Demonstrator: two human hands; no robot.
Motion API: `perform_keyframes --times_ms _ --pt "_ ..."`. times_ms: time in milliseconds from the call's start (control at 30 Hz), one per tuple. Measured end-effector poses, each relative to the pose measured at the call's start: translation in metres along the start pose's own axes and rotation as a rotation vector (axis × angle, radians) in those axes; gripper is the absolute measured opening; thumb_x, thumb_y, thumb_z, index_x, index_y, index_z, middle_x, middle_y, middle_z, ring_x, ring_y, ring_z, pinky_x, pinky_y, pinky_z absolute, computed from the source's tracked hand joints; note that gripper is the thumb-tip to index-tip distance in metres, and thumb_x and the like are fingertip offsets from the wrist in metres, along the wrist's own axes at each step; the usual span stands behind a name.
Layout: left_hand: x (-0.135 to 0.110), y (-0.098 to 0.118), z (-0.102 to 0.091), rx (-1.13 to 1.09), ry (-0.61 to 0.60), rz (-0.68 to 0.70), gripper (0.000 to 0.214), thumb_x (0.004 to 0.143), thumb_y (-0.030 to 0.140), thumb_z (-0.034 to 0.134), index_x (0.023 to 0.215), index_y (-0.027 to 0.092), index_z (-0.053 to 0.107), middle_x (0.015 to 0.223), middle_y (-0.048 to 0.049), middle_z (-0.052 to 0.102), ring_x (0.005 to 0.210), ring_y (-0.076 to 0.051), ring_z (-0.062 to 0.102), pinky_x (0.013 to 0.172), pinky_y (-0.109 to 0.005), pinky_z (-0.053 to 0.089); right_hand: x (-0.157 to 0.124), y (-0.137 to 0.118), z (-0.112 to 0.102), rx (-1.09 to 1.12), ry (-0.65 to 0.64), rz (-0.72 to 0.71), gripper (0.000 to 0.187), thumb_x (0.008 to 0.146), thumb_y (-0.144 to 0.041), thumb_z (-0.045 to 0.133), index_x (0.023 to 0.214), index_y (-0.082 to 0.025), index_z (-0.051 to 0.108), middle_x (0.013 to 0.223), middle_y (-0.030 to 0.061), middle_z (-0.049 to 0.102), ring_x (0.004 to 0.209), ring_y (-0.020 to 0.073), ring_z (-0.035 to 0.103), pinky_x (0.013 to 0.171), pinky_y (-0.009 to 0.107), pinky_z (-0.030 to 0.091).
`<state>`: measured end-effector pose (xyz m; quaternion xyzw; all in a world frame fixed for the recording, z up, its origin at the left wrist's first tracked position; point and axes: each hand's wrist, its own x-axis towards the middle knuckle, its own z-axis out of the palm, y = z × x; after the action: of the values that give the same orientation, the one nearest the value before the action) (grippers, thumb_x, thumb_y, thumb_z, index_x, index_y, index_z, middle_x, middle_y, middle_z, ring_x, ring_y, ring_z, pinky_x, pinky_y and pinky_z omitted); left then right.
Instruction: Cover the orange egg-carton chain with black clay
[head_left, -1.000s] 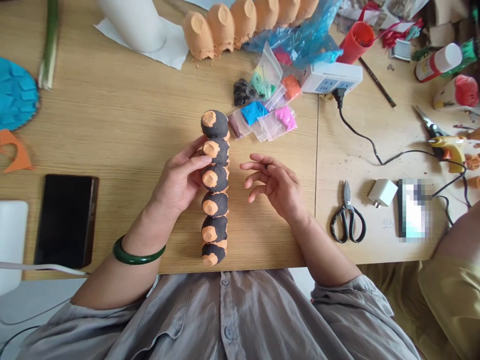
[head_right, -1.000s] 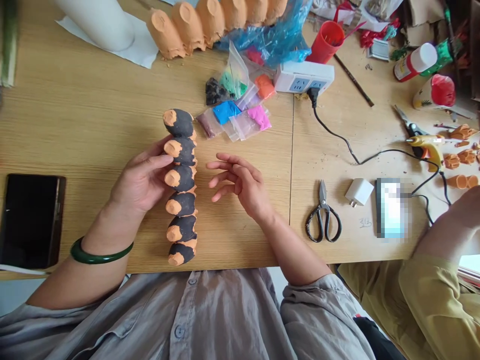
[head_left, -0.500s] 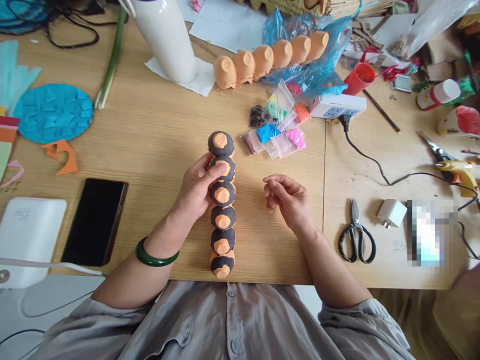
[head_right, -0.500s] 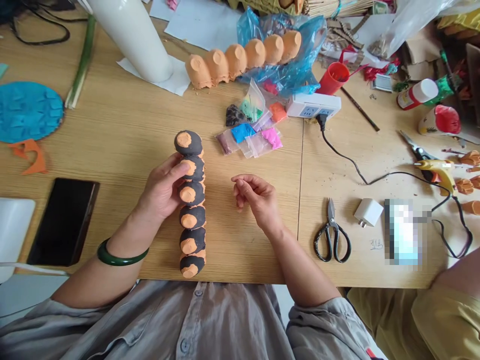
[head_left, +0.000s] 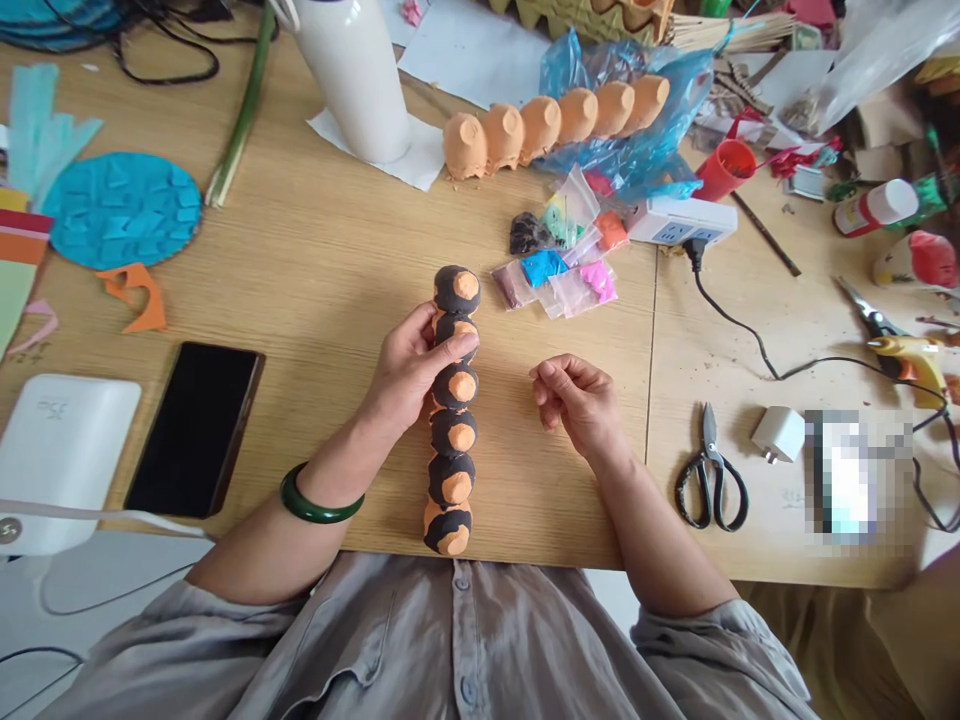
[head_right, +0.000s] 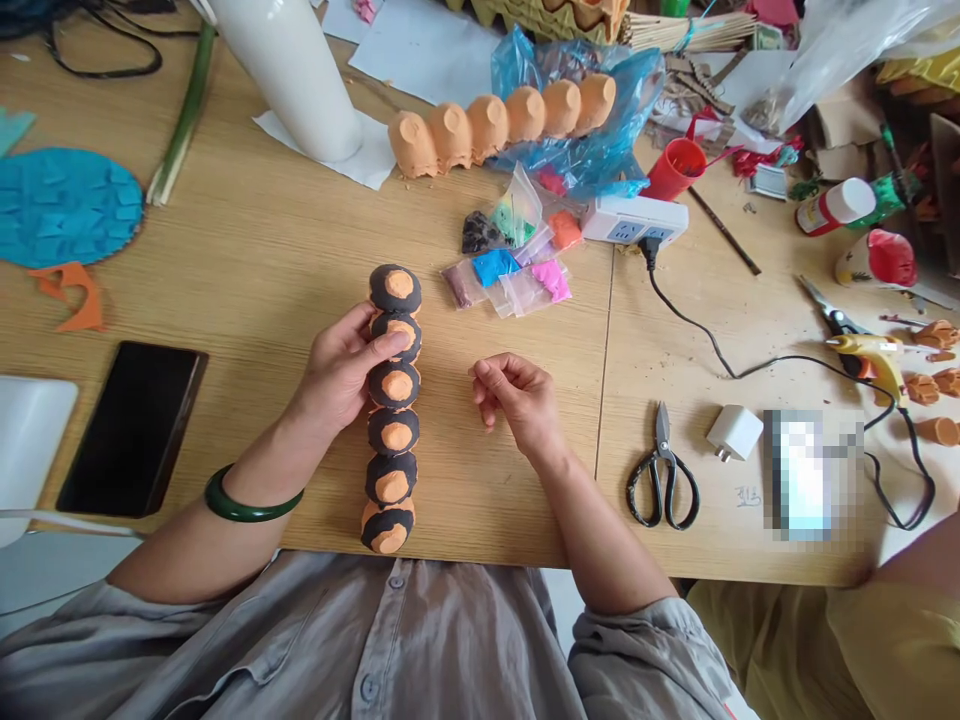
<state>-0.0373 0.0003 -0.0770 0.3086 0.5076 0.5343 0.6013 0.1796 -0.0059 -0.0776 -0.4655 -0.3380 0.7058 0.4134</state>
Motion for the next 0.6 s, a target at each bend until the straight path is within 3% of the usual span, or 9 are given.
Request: perform_keyframes --times_ms 233,433,600 --pt "0.000 0.004 0.002 -0.005 0.038 -0.013 0.026 0.076 0.032 0.087 0.092 0.021 0.070 0.083 0.0003 0.066 0.071 -0.014 0.059 0.064 -0.030 0.051 0.003 0.003 0.002 0.034 0.023 -0.048 0.048 0.069 -0.048 0.104 0.099 -0.021 0.078 0.088 0.0001 0.081 0.066 0.0113 0.072 0.063 0.028 0.069" --pt "0.004 0.007 0.004 -0.113 0.021 -0.021 0.017 0.078 0.029 0.077 0.086 0.018 0.068 0.075 -0.0003 0.064 0.068 -0.015 0.059 0.062 -0.031 0.052 0.002 0.003 0.001 -0.070 -0.054 -0.017 0.045 0.082 -0.059 0.094 0.089 -0.020 0.072 0.073 -0.0031 0.069 0.052 0.0085 0.062 0.049 0.023 0.058" --pt "0.008 0.013 0.005 -0.246 0.051 -0.130 0.014 0.094 0.019 0.060 0.096 0.011 0.072 0.078 -0.0048 0.066 0.067 -0.015 0.059 0.063 -0.030 0.053 0.001 0.004 0.002 -0.064 -0.084 -0.025 0.036 0.087 -0.051 0.092 0.097 -0.022 0.073 0.081 -0.0022 0.069 0.061 0.0096 0.065 0.057 0.025 0.063"
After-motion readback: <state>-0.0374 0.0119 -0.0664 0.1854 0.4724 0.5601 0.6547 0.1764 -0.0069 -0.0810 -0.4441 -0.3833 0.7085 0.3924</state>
